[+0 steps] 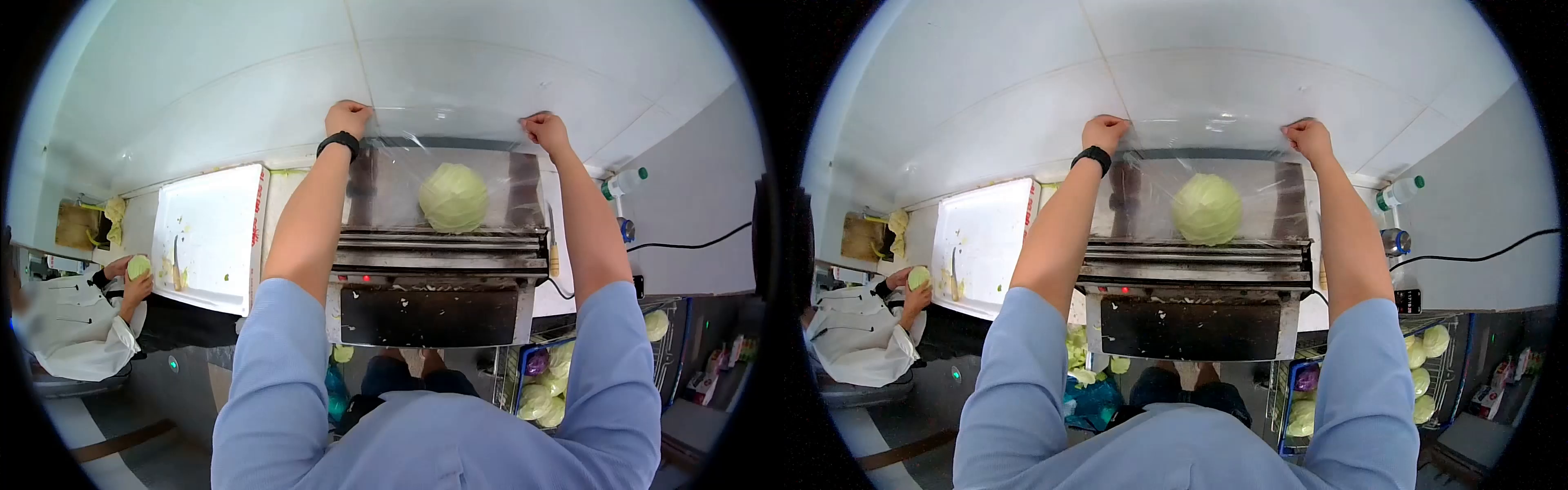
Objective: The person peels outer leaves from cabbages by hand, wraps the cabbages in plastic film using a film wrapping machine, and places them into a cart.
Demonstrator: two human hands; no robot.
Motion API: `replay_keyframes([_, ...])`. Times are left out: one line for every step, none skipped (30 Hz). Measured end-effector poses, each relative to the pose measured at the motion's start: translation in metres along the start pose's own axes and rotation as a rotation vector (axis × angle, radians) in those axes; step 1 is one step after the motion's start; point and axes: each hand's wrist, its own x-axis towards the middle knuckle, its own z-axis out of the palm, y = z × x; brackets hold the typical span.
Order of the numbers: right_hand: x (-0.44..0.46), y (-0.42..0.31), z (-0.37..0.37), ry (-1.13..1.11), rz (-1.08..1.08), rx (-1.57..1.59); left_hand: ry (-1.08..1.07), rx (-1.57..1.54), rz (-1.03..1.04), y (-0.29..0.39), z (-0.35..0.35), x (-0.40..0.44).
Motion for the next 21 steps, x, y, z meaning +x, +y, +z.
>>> replay_keyframes([0.003, 0.011, 0.006, -0.022, 0.012, -0.052, -0.014, 0.029, -0.030, -0.001, 0.003, -0.005])
replay_keyframes([0.007, 0.024, 0.011, -0.010, -0.031, -0.117, 0.002, 0.086, 0.003, -0.015, 0.012, -0.002])
replay_keyframes([0.010, 0.035, 0.017, 0.005, -0.078, -0.182, -0.017, 0.142, 0.011, -0.020, 0.016, -0.003])
replay_keyframes([0.015, 0.044, 0.019, 0.022, -0.127, -0.247, -0.036, 0.196, 0.022, -0.024, 0.020, -0.002])
replay_keyframes([0.016, 0.045, 0.020, 0.002, -0.123, -0.303, -0.054, 0.251, 0.037, -0.025, 0.023, -0.002])
replay_keyframes([0.016, 0.045, 0.022, -0.017, -0.119, -0.357, -0.076, 0.285, 0.054, -0.025, 0.024, -0.002])
replay_keyframes([0.017, 0.045, 0.023, -0.034, -0.117, -0.411, -0.096, 0.319, 0.074, -0.025, 0.025, -0.002])
replay_keyframes([0.015, 0.041, 0.025, -0.070, -0.036, -0.403, -0.114, 0.352, 0.096, -0.024, 0.026, -0.004])
replay_keyframes([0.013, 0.037, 0.028, -0.106, 0.044, -0.395, -0.126, 0.381, 0.101, -0.024, 0.025, -0.007])
replay_keyframes([0.012, 0.031, 0.028, -0.140, 0.122, -0.387, -0.136, 0.408, 0.107, -0.024, 0.025, -0.011])
replay_keyframes([0.016, 0.035, 0.028, -0.163, 0.062, -0.453, -0.148, 0.434, 0.111, -0.025, 0.027, -0.012])
replay_keyframes([0.023, 0.046, 0.030, -0.187, 0.000, -0.520, -0.132, 0.487, 0.127, -0.032, 0.031, -0.010])
replay_keyframes([0.030, 0.057, 0.033, -0.210, -0.061, -0.588, -0.147, 0.504, 0.114, -0.040, 0.032, -0.006])
replay_keyframes([0.031, 0.057, 0.035, -0.242, -0.028, -0.606, -0.165, 0.521, 0.100, -0.043, 0.030, -0.005])
replay_keyframes([0.031, 0.056, 0.032, -0.267, 0.023, -0.617, -0.184, 0.537, 0.086, -0.046, 0.028, -0.005])
replay_keyframes([0.031, 0.054, 0.029, -0.294, 0.072, -0.629, -0.179, 0.519, 0.078, -0.048, 0.026, -0.005])
replay_keyframes([0.027, 0.048, 0.025, -0.321, 0.121, -0.641, -0.190, 0.521, 0.160, -0.044, 0.025, -0.009])
replay_keyframes([0.022, 0.047, 0.018, -0.333, 0.246, -0.472, -0.201, 0.522, 0.240, -0.035, 0.020, -0.015])
replay_keyframes([0.014, 0.046, 0.007, -0.344, 0.366, -0.301, -0.207, 0.524, 0.318, -0.026, 0.014, -0.023])
replay_keyframes([0.009, 0.047, -0.003, -0.355, 0.482, -0.127, -0.224, 0.376, 0.376, 0.000, 0.003, -0.044])
replay_keyframes([0.005, 0.053, -0.017, -0.412, 0.541, 0.001, -0.244, 0.228, 0.431, 0.030, -0.003, -0.072])
